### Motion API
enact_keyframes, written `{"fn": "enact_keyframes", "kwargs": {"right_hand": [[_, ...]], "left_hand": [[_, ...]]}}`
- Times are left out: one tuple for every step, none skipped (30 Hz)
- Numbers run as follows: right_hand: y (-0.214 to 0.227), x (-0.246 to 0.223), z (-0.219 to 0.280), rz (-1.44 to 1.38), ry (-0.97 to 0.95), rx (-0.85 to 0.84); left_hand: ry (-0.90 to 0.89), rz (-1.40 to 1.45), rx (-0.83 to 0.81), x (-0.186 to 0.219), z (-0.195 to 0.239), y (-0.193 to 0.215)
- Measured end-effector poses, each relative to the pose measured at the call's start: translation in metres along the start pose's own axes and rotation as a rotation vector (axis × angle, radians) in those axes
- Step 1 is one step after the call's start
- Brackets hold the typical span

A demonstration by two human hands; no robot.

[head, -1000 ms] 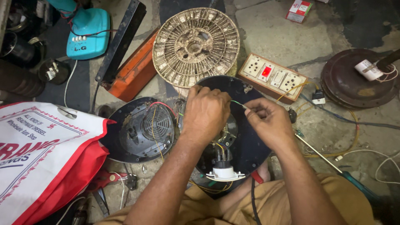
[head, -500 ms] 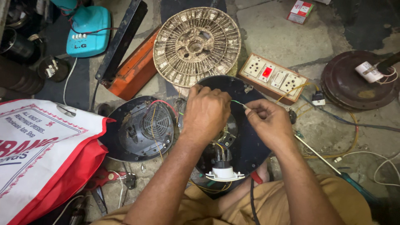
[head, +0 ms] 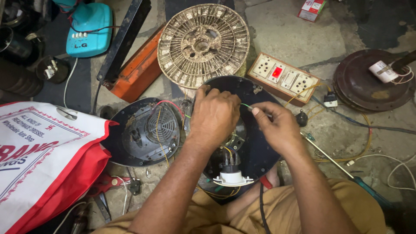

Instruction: The person sits on the floor and repairs a disassembled fan motor. They use pliers to strip and twist wires, connect them to the motor, and test the assembly by plugging it into a power strip. The person repeatedly adjusts the wiring and tests the motor's operation.

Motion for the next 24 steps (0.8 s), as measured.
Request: {"fn": "enact_keyframes", "kwargs": {"right_hand": [[0.000, -0.002, 0.000, -0.008, 0.066, 0.002], [0.000, -0.004, 0.000, -0.017, 0.132, 0.003], [0.000, -0.003, 0.000, -0.002, 0.103, 0.018], [-0.001, -0.003, 0.000, 0.013, 0.074, 0.033], [-0.001, -0.003, 0.000, 0.027, 0.044, 0.047], [-0.002, -0.004, 0.000, 0.030, 0.037, 0.048], [-0.003, -0.004, 0.001, 0.034, 0.029, 0.050], [-0.004, -0.005, 0.001, 0.037, 0.022, 0.053], [-0.004, -0.006, 0.001, 0.050, 0.017, 0.063], [-0.004, -0.006, 0.002, 0.063, 0.012, 0.073], [-0.004, -0.007, 0.002, 0.075, 0.008, 0.083], [-0.003, -0.007, 0.002, 0.081, 0.009, 0.087], [-0.003, -0.007, 0.002, 0.087, 0.008, 0.091], [-0.002, -0.007, 0.002, 0.093, 0.006, 0.094], [-0.002, -0.007, 0.002, 0.086, 0.008, 0.092], [-0.001, -0.006, 0.002, 0.080, 0.010, 0.091], [-0.002, -0.004, 0.002, 0.073, 0.012, 0.089], [-0.003, -0.003, 0.001, 0.060, 0.016, 0.079], [-0.004, -0.001, 0.000, 0.047, 0.020, 0.070], [-0.006, 0.000, 0.000, 0.034, 0.024, 0.061], [-0.007, 0.002, -0.001, 0.032, 0.017, 0.062], [-0.007, 0.004, -0.001, 0.029, 0.011, 0.063], [-0.007, 0.005, -0.002, 0.027, 0.005, 0.066], [-0.007, 0.005, -0.004, 0.009, 0.023, 0.058]], "left_hand": [[-0.003, 0.000, -0.009, 0.000, 0.000, -0.001], [-0.006, -0.001, -0.019, 0.000, 0.000, -0.002], [-0.009, -0.002, -0.028, 0.000, 0.000, -0.002], [-0.017, 0.001, -0.032, 0.001, 0.000, -0.002], [-0.025, 0.004, -0.037, 0.002, 0.000, -0.002], [-0.033, 0.007, -0.042, 0.003, 0.000, -0.002], [-0.032, 0.011, -0.042, 0.003, 0.000, -0.002], [-0.031, 0.016, -0.041, 0.003, 0.001, -0.001], [-0.030, 0.021, -0.041, 0.004, 0.001, -0.001], [-0.024, 0.014, -0.043, 0.004, 0.001, -0.001], [-0.018, 0.006, -0.044, 0.004, 0.001, -0.001], [-0.012, -0.003, -0.044, 0.003, 0.001, -0.001], [-0.008, 0.006, -0.046, 0.003, 0.001, -0.001], [-0.004, 0.014, -0.047, 0.003, 0.002, -0.001], [0.000, 0.022, -0.047, 0.002, 0.002, -0.001], [-0.009, 0.025, -0.055, 0.002, 0.002, -0.001], [-0.018, 0.028, -0.063, 0.002, 0.002, -0.002], [-0.026, 0.031, -0.072, 0.003, 0.003, -0.002], [-0.040, 0.033, -0.070, 0.003, 0.003, -0.002], [-0.053, 0.035, -0.068, 0.004, 0.003, -0.002], [-0.066, 0.038, -0.067, 0.005, 0.003, -0.001], [-0.062, -0.011, -0.061, 0.006, 0.005, -0.001], [-0.060, -0.061, -0.055, 0.007, 0.006, 0.000], [-0.058, -0.110, -0.048, 0.008, 0.006, 0.000]]}}
Point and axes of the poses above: each hand's wrist, its own z-axis away from the middle knuckle, its own y-axis out of the back of the hand, x = y × z, the point moved 3 cm from there along -z, towards the middle knuckle
